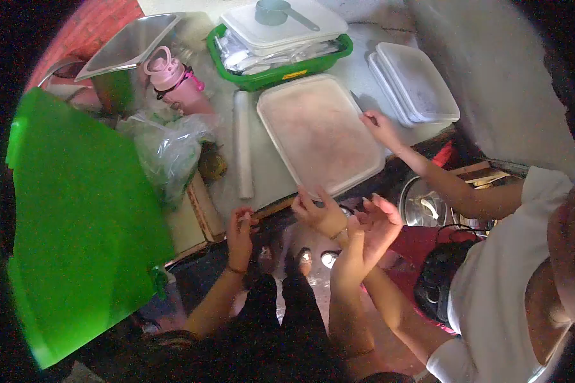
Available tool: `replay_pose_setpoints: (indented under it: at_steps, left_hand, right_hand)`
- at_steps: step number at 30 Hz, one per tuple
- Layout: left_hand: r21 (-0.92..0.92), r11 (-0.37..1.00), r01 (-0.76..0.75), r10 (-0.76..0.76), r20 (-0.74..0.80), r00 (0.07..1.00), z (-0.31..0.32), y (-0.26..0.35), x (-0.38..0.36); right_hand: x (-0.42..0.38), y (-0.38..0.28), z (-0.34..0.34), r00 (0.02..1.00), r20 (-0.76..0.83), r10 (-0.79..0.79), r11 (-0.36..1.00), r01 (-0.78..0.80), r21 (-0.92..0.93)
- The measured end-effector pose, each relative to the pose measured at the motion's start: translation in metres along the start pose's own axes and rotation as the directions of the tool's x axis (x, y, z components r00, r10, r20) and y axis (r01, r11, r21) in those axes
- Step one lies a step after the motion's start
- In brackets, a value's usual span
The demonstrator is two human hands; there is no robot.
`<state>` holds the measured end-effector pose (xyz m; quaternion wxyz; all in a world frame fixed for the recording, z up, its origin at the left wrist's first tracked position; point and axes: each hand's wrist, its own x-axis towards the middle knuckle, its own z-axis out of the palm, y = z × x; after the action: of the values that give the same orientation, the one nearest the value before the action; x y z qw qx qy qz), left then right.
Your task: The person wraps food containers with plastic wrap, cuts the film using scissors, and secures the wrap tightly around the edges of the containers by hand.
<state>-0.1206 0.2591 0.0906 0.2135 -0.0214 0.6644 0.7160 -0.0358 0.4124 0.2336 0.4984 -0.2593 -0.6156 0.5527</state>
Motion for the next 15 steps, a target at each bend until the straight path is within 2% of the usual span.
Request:
replay_pose_setpoints:
  at_steps: [4, 5, 7, 9, 11, 12, 14, 15]
  left_hand:
    - [-0.002, 1.0, 0.003, -0.003, 0.009, 1.0, 0.003, 0.0, -0.001]
    - [0.006, 1.0, 0.012, -0.012, 0.016, 1.0, 0.002, -0.001, -0.005]
    - [0.003, 0.991, 0.136, -0.136, 0.048, 0.99, -0.004, -0.013, -0.012]
    - [0.063, 0.978, 0.199, -0.205, 0.114, 0.972, -0.016, -0.027, -0.019]
    - [0.17, 0.961, 0.218, -0.251, 0.206, 0.946, -0.036, -0.043, -0.031]
    - [0.219, 0.949, 0.229, -0.281, 0.248, 0.927, -0.045, -0.051, -0.035]
    - [0.389, 0.921, 0.008, -0.146, 0.326, 0.934, -0.061, -0.055, -0.047]
    - [0.462, 0.88, -0.106, -0.083, 0.37, 0.925, -0.069, -0.057, -0.052]
  right_hand:
    - [-0.006, 0.012, -0.005, 0.992, 0.121, 0.032, 0.999, -0.037, 0.034]
    - [-0.009, 0.017, -0.01, 0.982, 0.189, 0.005, 0.999, 0.003, -0.043]
    - [-0.029, 0.02, -0.02, 0.939, 0.302, 0.167, 0.986, -0.152, -0.071]
    - [-0.05, 0.01, -0.03, 0.826, 0.366, 0.428, 0.889, -0.312, -0.335]
    - [-0.071, 0.014, -0.047, 0.796, 0.502, 0.337, 0.865, -0.052, -0.498]
    - [-0.076, 0.012, -0.054, 0.772, 0.571, 0.279, 0.869, 0.05, -0.492]
    - [-0.091, 0.004, -0.07, 0.702, 0.687, 0.189, 0.853, 0.229, -0.469]
    - [-0.095, 0.001, -0.077, 0.665, 0.704, 0.25, 0.863, 0.178, -0.474]
